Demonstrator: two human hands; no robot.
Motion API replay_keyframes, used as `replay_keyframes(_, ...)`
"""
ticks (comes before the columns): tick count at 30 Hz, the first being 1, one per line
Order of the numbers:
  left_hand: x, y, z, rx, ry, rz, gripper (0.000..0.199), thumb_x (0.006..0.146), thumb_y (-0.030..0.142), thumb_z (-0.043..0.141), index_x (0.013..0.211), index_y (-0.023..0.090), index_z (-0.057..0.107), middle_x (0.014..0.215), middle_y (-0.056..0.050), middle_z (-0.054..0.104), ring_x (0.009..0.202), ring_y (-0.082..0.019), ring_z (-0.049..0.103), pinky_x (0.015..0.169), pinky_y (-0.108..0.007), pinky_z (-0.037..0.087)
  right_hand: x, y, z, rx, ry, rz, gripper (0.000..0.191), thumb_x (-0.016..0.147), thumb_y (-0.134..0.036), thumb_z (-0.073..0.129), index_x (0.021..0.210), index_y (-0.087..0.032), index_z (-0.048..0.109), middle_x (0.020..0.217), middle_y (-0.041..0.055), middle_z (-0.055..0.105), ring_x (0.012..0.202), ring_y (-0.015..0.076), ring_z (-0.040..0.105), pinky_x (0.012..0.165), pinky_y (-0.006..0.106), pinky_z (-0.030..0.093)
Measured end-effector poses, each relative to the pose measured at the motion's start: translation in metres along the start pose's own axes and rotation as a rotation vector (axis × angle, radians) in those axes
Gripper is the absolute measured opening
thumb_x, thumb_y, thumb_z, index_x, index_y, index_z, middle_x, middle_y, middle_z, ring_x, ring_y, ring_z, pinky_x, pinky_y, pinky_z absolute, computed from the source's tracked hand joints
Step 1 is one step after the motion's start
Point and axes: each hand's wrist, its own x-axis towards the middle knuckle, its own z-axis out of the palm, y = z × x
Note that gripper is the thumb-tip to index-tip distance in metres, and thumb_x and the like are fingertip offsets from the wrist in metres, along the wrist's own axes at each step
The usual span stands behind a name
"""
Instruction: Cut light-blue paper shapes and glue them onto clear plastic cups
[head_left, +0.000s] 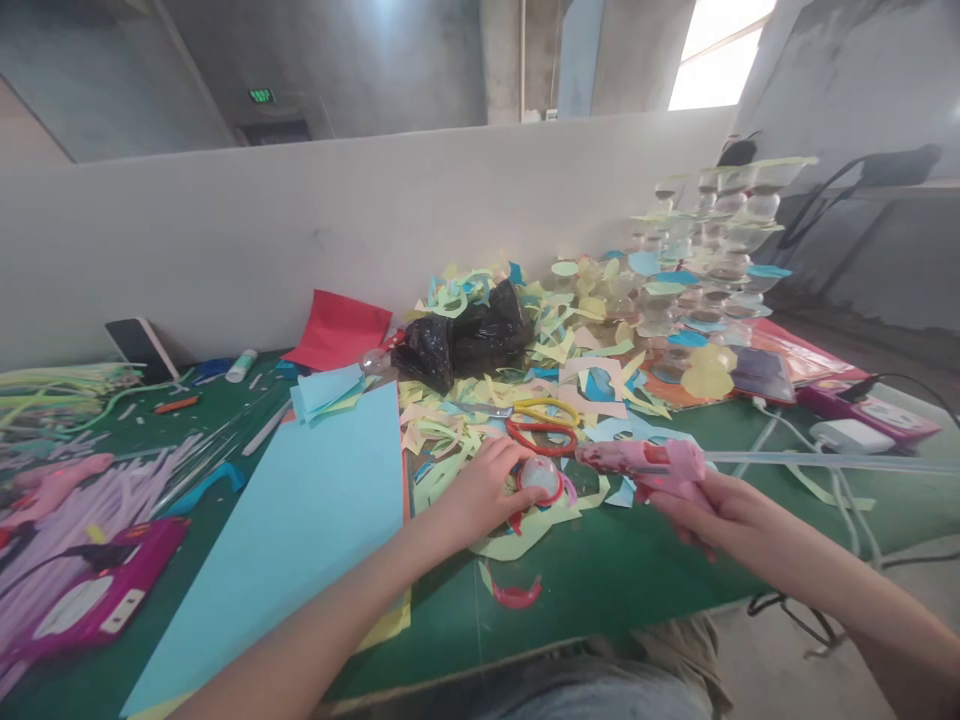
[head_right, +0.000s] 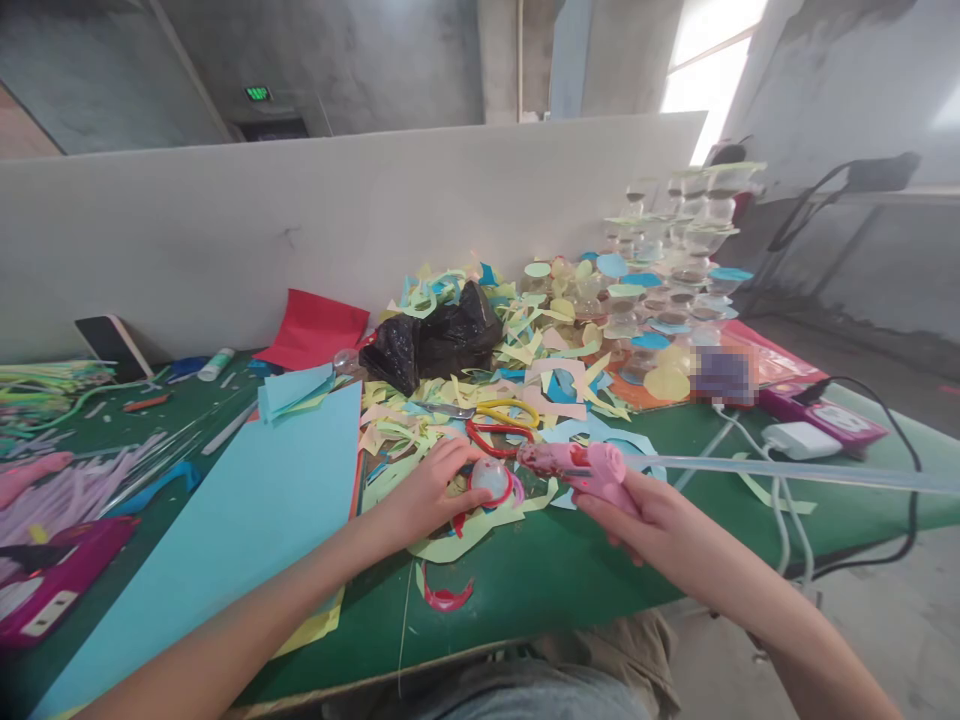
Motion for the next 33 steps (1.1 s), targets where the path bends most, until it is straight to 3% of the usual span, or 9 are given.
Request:
replay_keyframes(12, 0.0, -0.001, 0.001, 0.01, -0.004, 0.013, 0.033, 0.085, 0.045, 0.061, 0.108, 0.021, 0.058, 0.11, -0.007, 0.059, 0.11, -0.023, 0.05, 0.095, -0.037, 0.041, 0.003, -0.004, 0.019, 0.039, -0.068, -0.013, 0.049, 0.078, -0.066, 0.055, 0.059, -0.022, 0.046, 0.052, -0.0036, 0.046, 0.05, 0.0118, 0.047, 0.046, 0.023, 0.043)
replay_keyframes(21, -0.001, 0.0, 0.001, -0.008, -0.005, 0.004, 0.03, 0.086, 0.046, 0.06, 0.105, 0.023, 0.059, 0.109, -0.005, 0.06, 0.108, -0.023, 0.05, 0.094, -0.036, 0.042, 0.003, -0.005, 0.019, 0.029, -0.038, -0.037, 0.046, 0.08, -0.062, 0.057, 0.094, -0.02, 0.068, 0.055, -0.003, 0.048, 0.05, 0.0129, 0.045, 0.045, 0.023, 0.043)
replay_keyframes(25, -0.001, 0.0, 0.0, -0.003, -0.001, 0.011, 0.03, 0.086, 0.044, 0.06, 0.107, 0.023, 0.059, 0.111, -0.005, 0.06, 0.109, -0.022, 0.05, 0.094, -0.036, 0.042, 0.005, -0.002, 0.018, 0.003, -0.048, -0.07, 0.047, 0.081, -0.064, 0.055, 0.092, -0.02, 0.069, 0.054, -0.0019, 0.051, 0.05, 0.0139, 0.048, 0.046, 0.024, 0.044)
replay_keyframes(30, -0.001, 0.002, 0.0, -0.001, -0.015, -0.006, 0.03, 0.086, 0.043, 0.061, 0.106, 0.022, 0.059, 0.11, -0.005, 0.059, 0.109, -0.022, 0.05, 0.093, -0.035, 0.042, 0.004, -0.007, 0.018, -0.021, -0.029, -0.066, 0.05, 0.08, -0.063, 0.056, 0.106, -0.022, 0.068, 0.053, -0.0018, 0.05, 0.049, 0.0147, 0.048, 0.045, 0.024, 0.043)
replay_keyframes(33, -0.001, 0.002, 0.0, -0.01, -0.013, -0.001, 0.028, 0.086, 0.043, 0.06, 0.105, 0.022, 0.059, 0.109, -0.005, 0.059, 0.109, -0.021, 0.05, 0.093, -0.034, 0.042, 0.003, -0.009, 0.018, -0.032, -0.022, -0.051, 0.05, 0.08, -0.065, 0.054, 0.097, -0.02, 0.067, 0.054, -0.0024, 0.049, 0.049, 0.0138, 0.047, 0.045, 0.023, 0.043)
